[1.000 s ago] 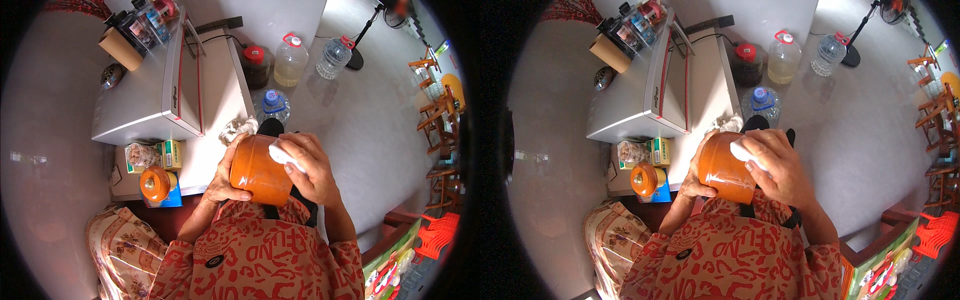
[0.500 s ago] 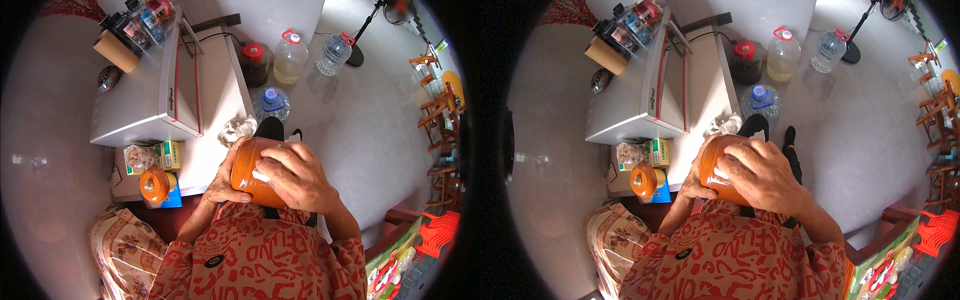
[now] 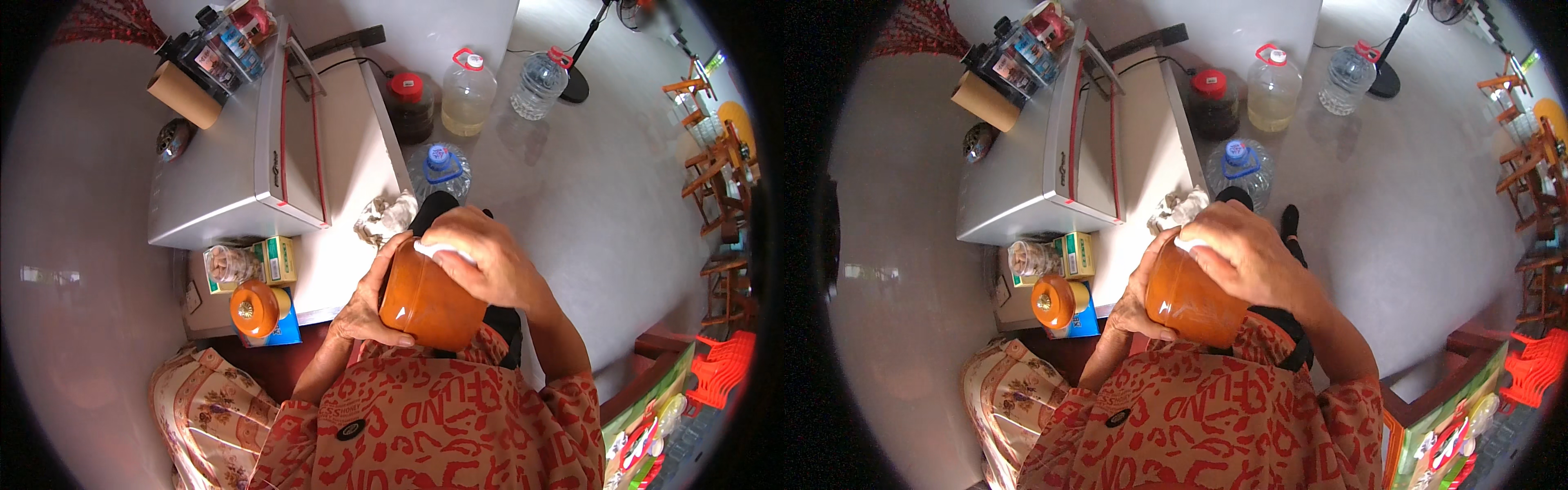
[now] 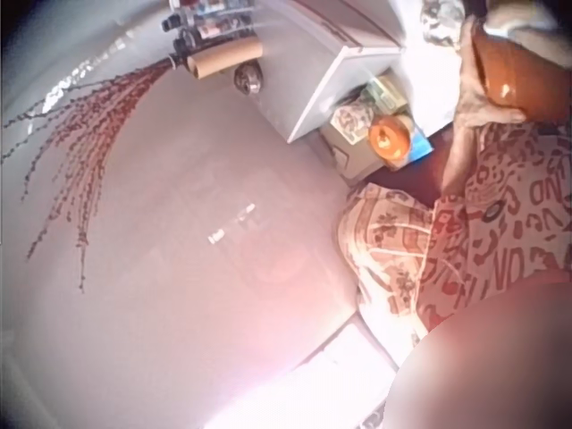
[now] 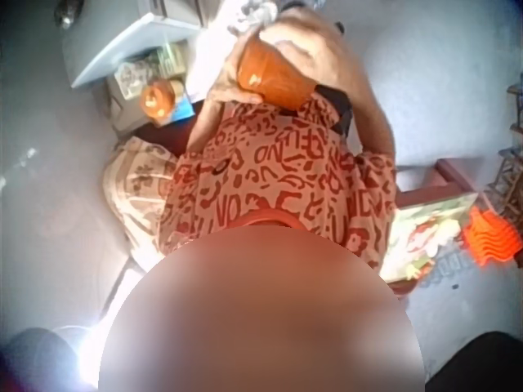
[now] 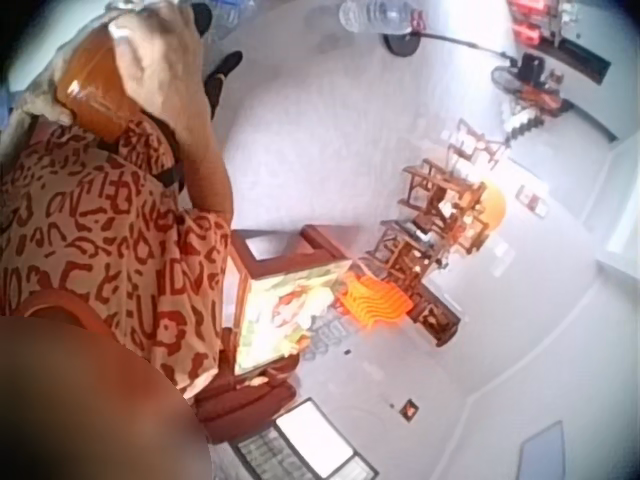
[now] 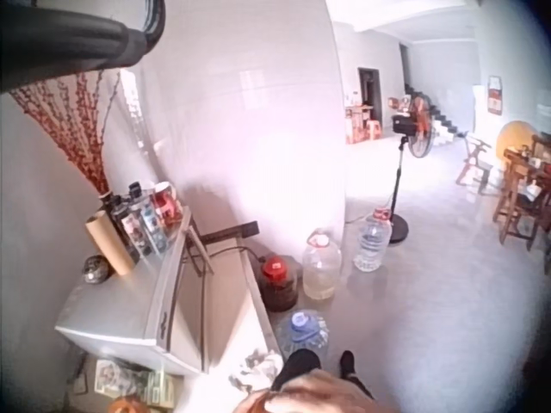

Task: The person wipes the exterior and interior of an orange plastic container with a white cloth. They rotate the container to clean all sides, including the bottom and the inside surface, using a circular wiping motion.

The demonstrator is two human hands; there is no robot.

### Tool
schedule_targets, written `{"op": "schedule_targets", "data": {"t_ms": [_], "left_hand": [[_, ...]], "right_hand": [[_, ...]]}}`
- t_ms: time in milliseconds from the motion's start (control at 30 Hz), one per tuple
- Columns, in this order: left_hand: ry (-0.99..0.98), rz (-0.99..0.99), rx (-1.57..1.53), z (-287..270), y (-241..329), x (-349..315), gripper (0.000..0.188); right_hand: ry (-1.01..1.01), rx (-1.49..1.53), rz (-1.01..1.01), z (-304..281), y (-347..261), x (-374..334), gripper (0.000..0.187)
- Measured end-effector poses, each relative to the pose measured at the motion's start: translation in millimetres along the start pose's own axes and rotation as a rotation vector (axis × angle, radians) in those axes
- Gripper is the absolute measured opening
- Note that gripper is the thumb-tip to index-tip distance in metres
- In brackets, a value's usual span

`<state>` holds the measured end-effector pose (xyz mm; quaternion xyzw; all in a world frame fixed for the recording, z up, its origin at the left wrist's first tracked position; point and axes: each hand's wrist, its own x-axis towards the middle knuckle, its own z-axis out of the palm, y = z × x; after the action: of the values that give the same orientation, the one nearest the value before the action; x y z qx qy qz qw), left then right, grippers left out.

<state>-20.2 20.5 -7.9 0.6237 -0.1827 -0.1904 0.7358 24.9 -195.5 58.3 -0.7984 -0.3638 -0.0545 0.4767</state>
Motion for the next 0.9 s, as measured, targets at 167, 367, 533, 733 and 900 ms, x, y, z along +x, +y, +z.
{"op": "schedule_targets", "data": {"t_ms": [167, 367, 533, 733, 900], "left_hand": [[-0.093, 0.068, 0.172, 4, 12, 6, 0.128], [-0.142, -0.024, 0.498, 10, 14, -3, 0.13], [-0.115, -0.021, 0.358, 9, 7, -4, 0.14], [0.022, -0.024, -0.321, 18, 5, 0, 0.143], [0.052, 0.097, -0.448, 3, -2, 6, 0.124]], "right_hand": [[-0.024, -0.168, -0.181, 11, -39, -3, 0.02], [-0.143, -0.259, -0.103, 15, -26, 2, 0.016], [-0.225, 0.351, 0.068, 4, 15, 12, 0.023], [-0.244, 0.464, 0.408, 3, 51, 5, 0.012], [-0.093, 0.738, 0.598, -5, 34, 0, 0.027]]}}
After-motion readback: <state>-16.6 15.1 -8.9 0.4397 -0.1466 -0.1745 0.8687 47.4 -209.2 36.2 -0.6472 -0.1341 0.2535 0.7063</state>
